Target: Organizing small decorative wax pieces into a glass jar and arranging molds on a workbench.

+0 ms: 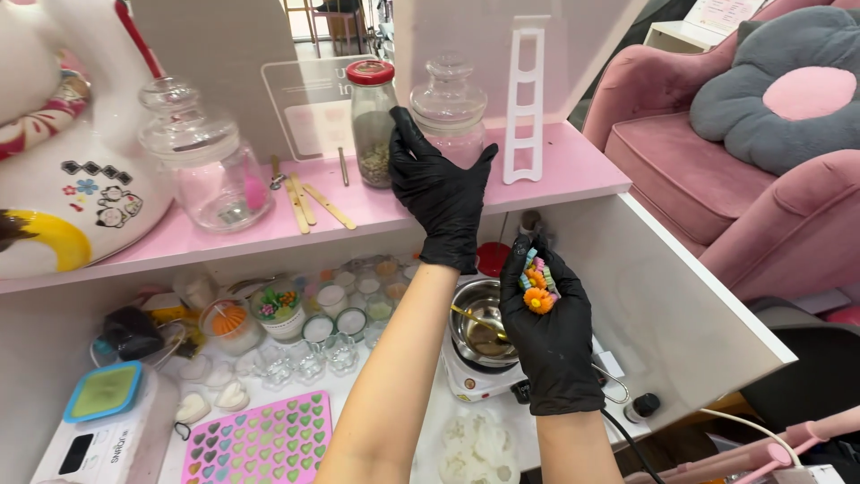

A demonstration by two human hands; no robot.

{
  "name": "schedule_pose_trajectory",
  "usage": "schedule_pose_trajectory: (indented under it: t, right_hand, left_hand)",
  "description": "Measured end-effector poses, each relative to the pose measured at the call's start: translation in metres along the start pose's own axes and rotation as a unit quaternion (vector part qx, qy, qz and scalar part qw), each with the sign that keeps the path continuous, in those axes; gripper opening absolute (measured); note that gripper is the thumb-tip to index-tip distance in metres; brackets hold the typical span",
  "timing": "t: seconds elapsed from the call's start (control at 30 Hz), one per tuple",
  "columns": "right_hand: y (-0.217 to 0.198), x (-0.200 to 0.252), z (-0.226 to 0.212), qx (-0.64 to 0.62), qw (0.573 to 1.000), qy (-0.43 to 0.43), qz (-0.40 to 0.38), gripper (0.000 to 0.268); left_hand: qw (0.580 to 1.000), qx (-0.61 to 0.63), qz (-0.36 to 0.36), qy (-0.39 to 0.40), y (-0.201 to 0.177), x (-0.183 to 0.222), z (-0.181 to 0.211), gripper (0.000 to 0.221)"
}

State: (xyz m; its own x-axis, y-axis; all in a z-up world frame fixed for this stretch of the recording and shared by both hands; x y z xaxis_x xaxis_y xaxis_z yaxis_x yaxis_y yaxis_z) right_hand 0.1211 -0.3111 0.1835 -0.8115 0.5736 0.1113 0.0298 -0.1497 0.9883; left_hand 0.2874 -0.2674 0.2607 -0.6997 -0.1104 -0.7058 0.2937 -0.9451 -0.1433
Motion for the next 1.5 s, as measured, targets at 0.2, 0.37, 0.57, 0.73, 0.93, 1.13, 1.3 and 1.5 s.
schedule_pose_trajectory:
  t: [0.2, 0.37, 0.57, 0.73, 0.93, 1.13, 1.3, 1.5]
  right_hand:
    - [-0.007, 0.0, -0.012, -0.007, 1.0, 0.0, 0.004, 0.025]
    - [-0.003, 0.011, -0.012, 0.006, 1.0, -0.017, 0.017, 0.026]
    - [0.004, 0.037, -0.004, 0.022, 1.0, -0.009, 0.007, 0.028]
    - [-0.005, 0.063, 0.007, 0.043, 0.999, 0.014, 0.008, 0.03]
    - [-0.023, 0.111, 0.039, 0.077, 0.993, 0.086, 0.01, 0.032]
    - [-0.08, 0.133, 0.071, 0.112, 0.98, 0.155, 0.053, 0.031]
    - [-0.118, 0.146, 0.098, 0.086, 0.969, 0.194, 0.125, 0.029]
    - [-0.153, 0.143, 0.106, 0.121, 0.959, 0.19, 0.175, 0.032]
  left_hand:
    - [0.997, -0.016, 0.06, 0.05, 0.015, 0.009, -0.003, 0.122]
    - [0.997, 0.033, 0.042, 0.059, 0.021, 0.01, -0.009, 0.12]
    - [0.992, 0.082, 0.038, 0.083, -0.023, 0.03, 0.006, 0.117]
    - [0.987, 0.146, -0.003, 0.062, -0.112, 0.059, 0.012, 0.123]
    - [0.981, 0.172, -0.078, 0.05, -0.235, 0.113, -0.035, 0.133]
    - [0.99, 0.029, -0.14, 0.017, -0.351, 0.182, -0.083, 0.138]
    - [0.978, 0.041, -0.18, -0.093, -0.382, 0.246, -0.123, 0.138]
    - [0.973, 0.026, -0.183, -0.137, -0.385, 0.283, -0.145, 0.135]
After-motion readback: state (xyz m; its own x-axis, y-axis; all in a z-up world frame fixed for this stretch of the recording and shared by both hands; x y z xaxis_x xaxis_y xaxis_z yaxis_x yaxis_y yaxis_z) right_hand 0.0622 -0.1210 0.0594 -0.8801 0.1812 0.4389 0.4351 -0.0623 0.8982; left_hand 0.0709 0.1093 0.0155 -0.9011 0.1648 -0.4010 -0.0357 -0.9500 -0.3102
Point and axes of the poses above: each hand's wrist, its own x-axis away from the middle knuckle, its own y-axis out of the palm, z = x × y, the point moved 2 cm from there along -x, towards the middle knuckle, and after that the axes turned 2 degrees about -y, right-handed, at the moved point
